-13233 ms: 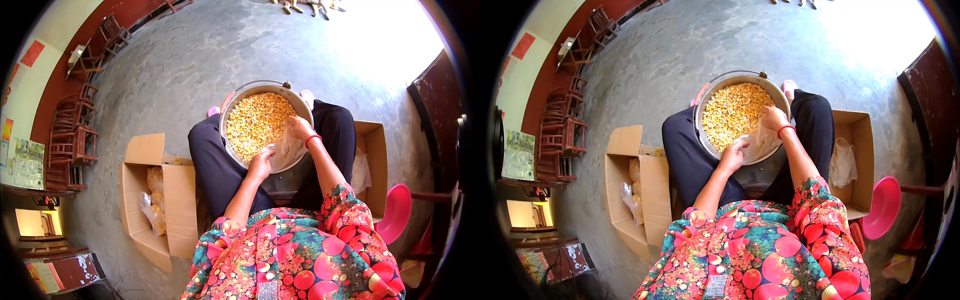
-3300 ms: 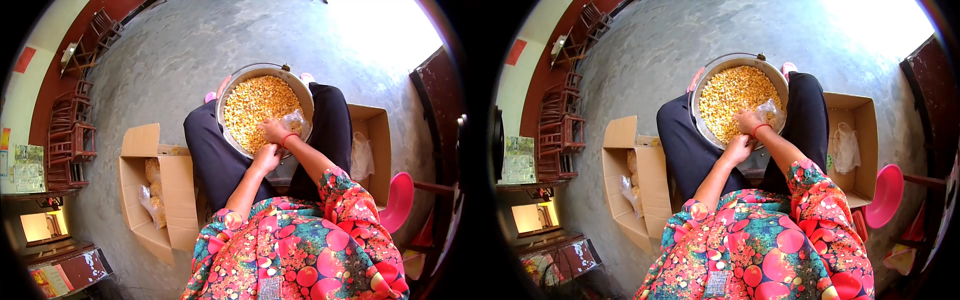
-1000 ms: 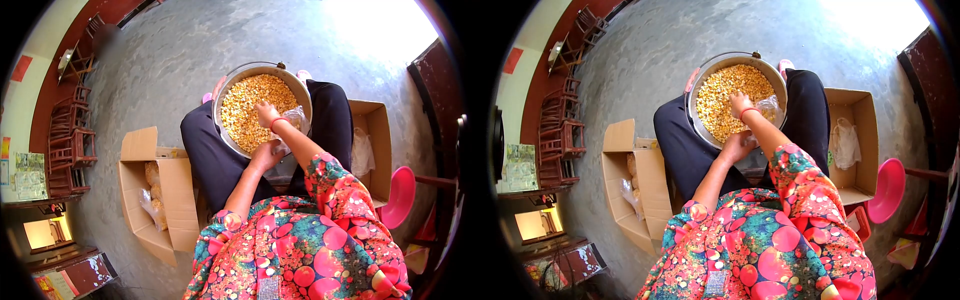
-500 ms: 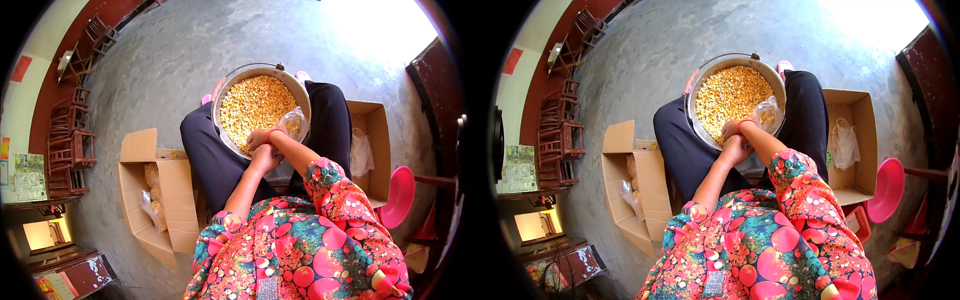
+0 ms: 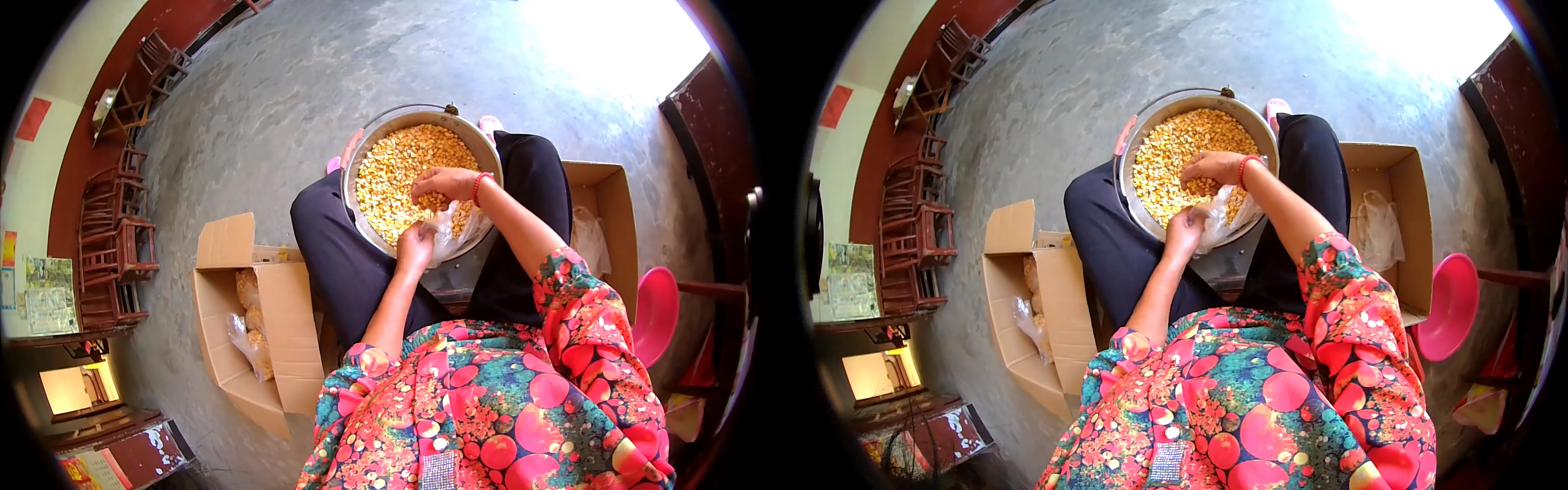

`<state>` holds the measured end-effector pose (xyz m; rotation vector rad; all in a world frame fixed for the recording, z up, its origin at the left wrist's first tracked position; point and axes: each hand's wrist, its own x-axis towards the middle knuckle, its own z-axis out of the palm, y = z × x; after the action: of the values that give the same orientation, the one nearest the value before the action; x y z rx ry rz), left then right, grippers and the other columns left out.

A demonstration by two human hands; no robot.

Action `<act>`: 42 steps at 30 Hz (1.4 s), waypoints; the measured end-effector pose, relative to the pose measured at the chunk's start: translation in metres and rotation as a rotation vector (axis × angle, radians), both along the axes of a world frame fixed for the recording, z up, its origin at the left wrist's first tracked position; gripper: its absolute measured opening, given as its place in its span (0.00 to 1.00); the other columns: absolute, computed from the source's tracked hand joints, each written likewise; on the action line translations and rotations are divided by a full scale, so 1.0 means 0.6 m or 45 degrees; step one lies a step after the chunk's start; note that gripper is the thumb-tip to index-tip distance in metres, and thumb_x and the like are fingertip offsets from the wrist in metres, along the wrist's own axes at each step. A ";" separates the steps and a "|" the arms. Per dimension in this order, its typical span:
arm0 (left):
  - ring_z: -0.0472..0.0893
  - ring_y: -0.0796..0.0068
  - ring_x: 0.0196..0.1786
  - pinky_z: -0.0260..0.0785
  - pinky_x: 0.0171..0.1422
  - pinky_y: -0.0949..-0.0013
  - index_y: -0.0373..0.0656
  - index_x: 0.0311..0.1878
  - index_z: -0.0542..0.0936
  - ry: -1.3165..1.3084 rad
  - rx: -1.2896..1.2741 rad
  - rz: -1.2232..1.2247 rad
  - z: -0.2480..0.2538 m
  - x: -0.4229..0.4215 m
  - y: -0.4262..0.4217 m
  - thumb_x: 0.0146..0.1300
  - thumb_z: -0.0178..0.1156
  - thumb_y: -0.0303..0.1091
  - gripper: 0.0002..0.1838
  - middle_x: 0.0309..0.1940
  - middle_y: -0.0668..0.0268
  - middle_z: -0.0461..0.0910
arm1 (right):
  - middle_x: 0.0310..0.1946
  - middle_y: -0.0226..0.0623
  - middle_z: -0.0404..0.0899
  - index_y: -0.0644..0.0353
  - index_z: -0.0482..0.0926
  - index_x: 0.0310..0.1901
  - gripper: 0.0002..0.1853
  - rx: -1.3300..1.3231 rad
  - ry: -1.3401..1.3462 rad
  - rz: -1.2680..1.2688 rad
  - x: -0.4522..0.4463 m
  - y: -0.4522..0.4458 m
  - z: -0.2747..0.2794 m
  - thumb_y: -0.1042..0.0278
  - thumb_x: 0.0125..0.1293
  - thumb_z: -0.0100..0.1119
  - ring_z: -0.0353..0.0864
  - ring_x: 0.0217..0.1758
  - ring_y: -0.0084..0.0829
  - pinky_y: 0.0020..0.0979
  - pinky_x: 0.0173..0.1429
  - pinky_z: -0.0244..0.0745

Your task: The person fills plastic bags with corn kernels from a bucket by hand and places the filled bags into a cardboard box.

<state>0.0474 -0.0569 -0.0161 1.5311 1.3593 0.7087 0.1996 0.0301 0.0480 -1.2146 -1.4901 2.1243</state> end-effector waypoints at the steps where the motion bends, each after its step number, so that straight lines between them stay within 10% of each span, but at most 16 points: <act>1: 0.73 0.75 0.22 0.64 0.29 0.72 0.35 0.30 0.75 -0.039 -0.049 0.086 -0.005 -0.002 0.005 0.54 0.52 0.31 0.08 0.19 0.62 0.75 | 0.23 0.24 0.73 0.58 0.76 0.32 0.11 0.000 -0.001 -0.001 0.007 -0.005 0.019 0.61 0.56 0.47 0.69 0.27 0.16 0.20 0.27 0.66; 11: 0.64 0.84 0.16 0.58 0.21 0.78 0.37 0.30 0.72 -0.493 -0.349 0.378 0.027 -0.001 0.007 0.60 0.45 0.32 0.10 0.14 0.72 0.66 | 0.23 0.29 0.77 0.59 0.79 0.27 0.10 0.653 -0.415 0.487 0.035 -0.022 -0.037 0.63 0.50 0.50 0.74 0.29 0.23 0.26 0.32 0.68; 16: 0.65 0.84 0.18 0.57 0.22 0.79 0.38 0.30 0.74 -0.198 -0.192 0.082 0.014 0.003 -0.001 0.61 0.44 0.35 0.12 0.15 0.73 0.66 | 0.23 0.29 0.75 0.60 0.78 0.27 0.11 0.261 -0.354 0.238 0.040 -0.017 -0.004 0.63 0.54 0.48 0.74 0.27 0.21 0.23 0.32 0.69; 25: 0.74 0.50 0.31 0.65 0.33 0.57 0.40 0.31 0.74 0.413 0.088 -0.296 0.048 0.016 -0.014 0.51 0.53 0.37 0.11 0.23 0.50 0.74 | 0.28 0.29 0.73 0.60 0.75 0.36 0.10 0.169 -0.141 -0.079 -0.021 0.014 -0.040 0.67 0.56 0.46 0.72 0.30 0.19 0.21 0.32 0.70; 32: 0.75 0.52 0.35 0.67 0.39 0.57 0.41 0.37 0.75 0.404 0.182 -0.390 0.031 0.014 -0.015 0.52 0.52 0.38 0.12 0.29 0.51 0.76 | 0.41 0.45 0.73 0.56 0.72 0.46 0.20 0.935 -0.695 0.252 -0.106 0.037 -0.100 0.66 0.48 0.50 0.73 0.43 0.41 0.38 0.48 0.69; 37: 0.75 0.51 0.34 0.67 0.39 0.55 0.41 0.36 0.76 0.587 0.004 -0.447 0.041 0.013 -0.012 0.51 0.52 0.40 0.14 0.29 0.49 0.76 | 0.51 0.53 0.62 0.51 0.63 0.53 0.28 0.775 -0.924 0.394 -0.151 0.004 -0.132 0.69 0.45 0.49 0.65 0.52 0.51 0.41 0.54 0.63; 42: 0.76 0.52 0.34 0.67 0.38 0.56 0.39 0.34 0.76 0.569 0.157 -0.407 0.034 0.017 -0.019 0.49 0.52 0.39 0.14 0.29 0.50 0.76 | 0.32 0.46 0.73 0.58 0.72 0.39 0.17 0.691 -0.754 0.617 -0.153 -0.011 -0.174 0.63 0.45 0.51 0.73 0.38 0.40 0.36 0.43 0.68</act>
<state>0.0573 -0.0686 0.0046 2.0337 1.3555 0.2605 0.1080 0.0236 -0.0562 -1.4226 -2.6235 1.4395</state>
